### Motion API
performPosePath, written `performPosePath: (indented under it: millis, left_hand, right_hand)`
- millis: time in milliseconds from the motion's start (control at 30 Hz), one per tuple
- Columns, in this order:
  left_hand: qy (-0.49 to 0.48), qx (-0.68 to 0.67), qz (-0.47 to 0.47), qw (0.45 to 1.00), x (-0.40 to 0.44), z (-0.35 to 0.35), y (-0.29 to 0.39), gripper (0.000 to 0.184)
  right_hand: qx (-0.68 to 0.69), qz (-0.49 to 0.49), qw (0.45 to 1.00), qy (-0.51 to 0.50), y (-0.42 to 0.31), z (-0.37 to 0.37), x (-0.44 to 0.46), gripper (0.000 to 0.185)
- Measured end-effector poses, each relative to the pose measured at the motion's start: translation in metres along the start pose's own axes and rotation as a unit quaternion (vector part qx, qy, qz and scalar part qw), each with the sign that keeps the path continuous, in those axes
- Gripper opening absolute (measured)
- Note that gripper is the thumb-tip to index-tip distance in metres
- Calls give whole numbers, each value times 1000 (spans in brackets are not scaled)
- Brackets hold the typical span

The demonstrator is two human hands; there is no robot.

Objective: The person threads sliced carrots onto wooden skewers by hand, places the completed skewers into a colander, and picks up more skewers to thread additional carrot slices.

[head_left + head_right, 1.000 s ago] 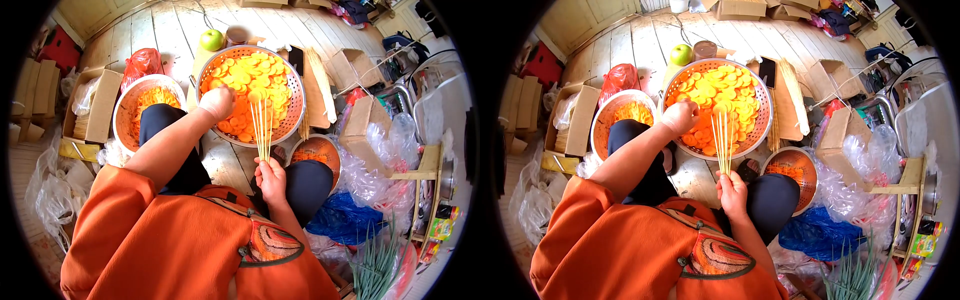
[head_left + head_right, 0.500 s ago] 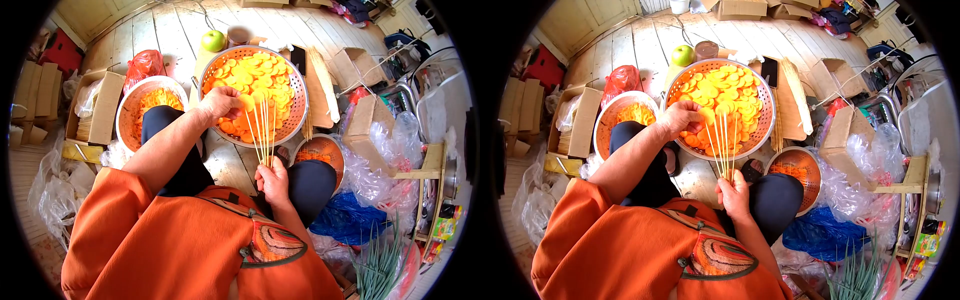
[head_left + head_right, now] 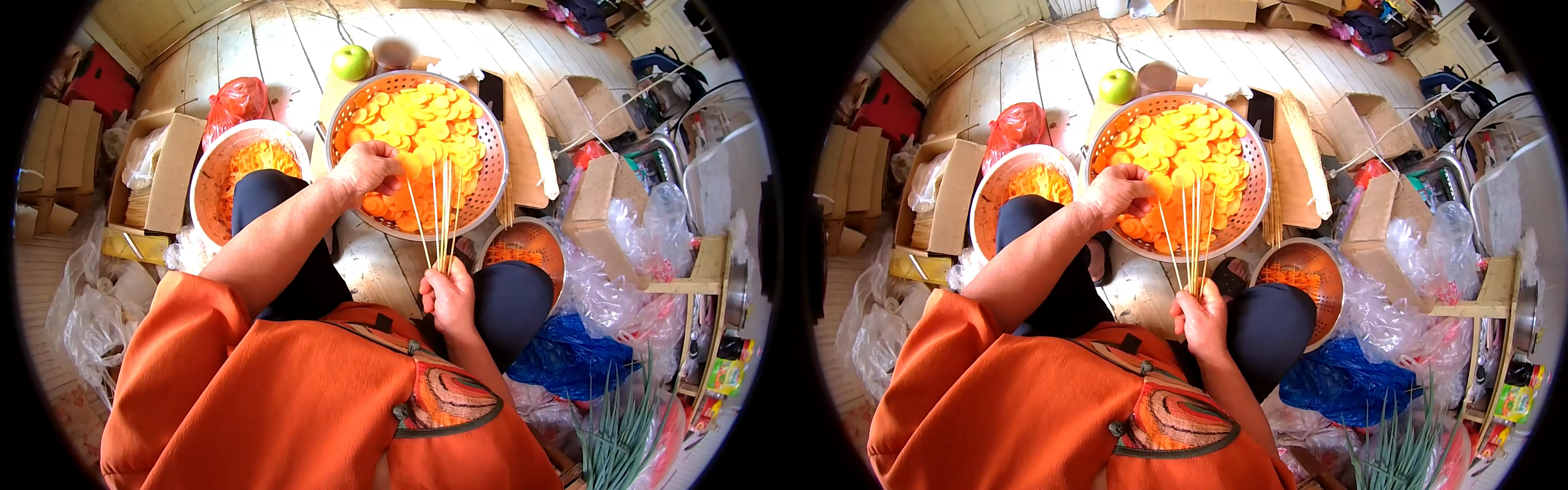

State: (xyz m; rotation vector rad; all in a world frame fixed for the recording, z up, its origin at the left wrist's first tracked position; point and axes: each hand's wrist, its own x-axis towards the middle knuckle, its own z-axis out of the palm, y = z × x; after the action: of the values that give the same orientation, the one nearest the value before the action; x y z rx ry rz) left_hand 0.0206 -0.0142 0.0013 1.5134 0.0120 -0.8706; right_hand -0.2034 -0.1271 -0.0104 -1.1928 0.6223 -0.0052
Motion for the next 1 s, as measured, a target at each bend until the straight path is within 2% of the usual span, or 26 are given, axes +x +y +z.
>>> performPosePath:
  millis: [100, 367, 467, 600, 633, 700, 800, 833, 867, 933, 1000]
  left_hand:
    - [0, -5, 4, 1000, 1, 2, -2, 10]
    - [-6, 142, 98, 985, -15, 12, -3, 11]
    - [-21, 140, 90, 986, -27, 17, -2, 13]
    - [-199, 112, -1, 974, -39, 28, -28, 15]
    - [-200, 113, -2, 973, -47, 33, -34, 15]
    - [-265, 157, 61, 950, -61, 41, -43, 18]
    - [-264, 189, 91, 941, -55, 38, -42, 20]
    - [-280, 157, 115, 940, -47, 35, -46, 23]
    - [-250, 225, 127, 933, -53, 34, -24, 23]
    - [-146, 230, 71, 959, -37, 27, -14, 23]
    - [-28, 288, 127, 949, -17, 16, -6, 26]
  right_hand:
    - [5, 2, 1000, -1, 1, 0, 0, 5]
    - [59, 6, 998, 4, -2, -1, -4, 6]
    - [66, 13, 998, 7, -5, 0, -6, 10]
    - [69, 5, 997, 15, -2, 2, -1, 13]
    - [84, 8, 996, 15, -1, 2, 0, 12]
    - [92, 8, 996, 1, 2, -3, 3, 9]
    - [93, 11, 995, 15, 2, 0, 2, 9]
    - [96, 7, 995, 18, 1, -1, 3, 9]
    - [99, 3, 995, 21, -2, -1, 5, 9]
    - [96, -5, 995, 40, -4, -3, 7, 10]
    - [95, -14, 994, 41, -2, -4, 7, 12]
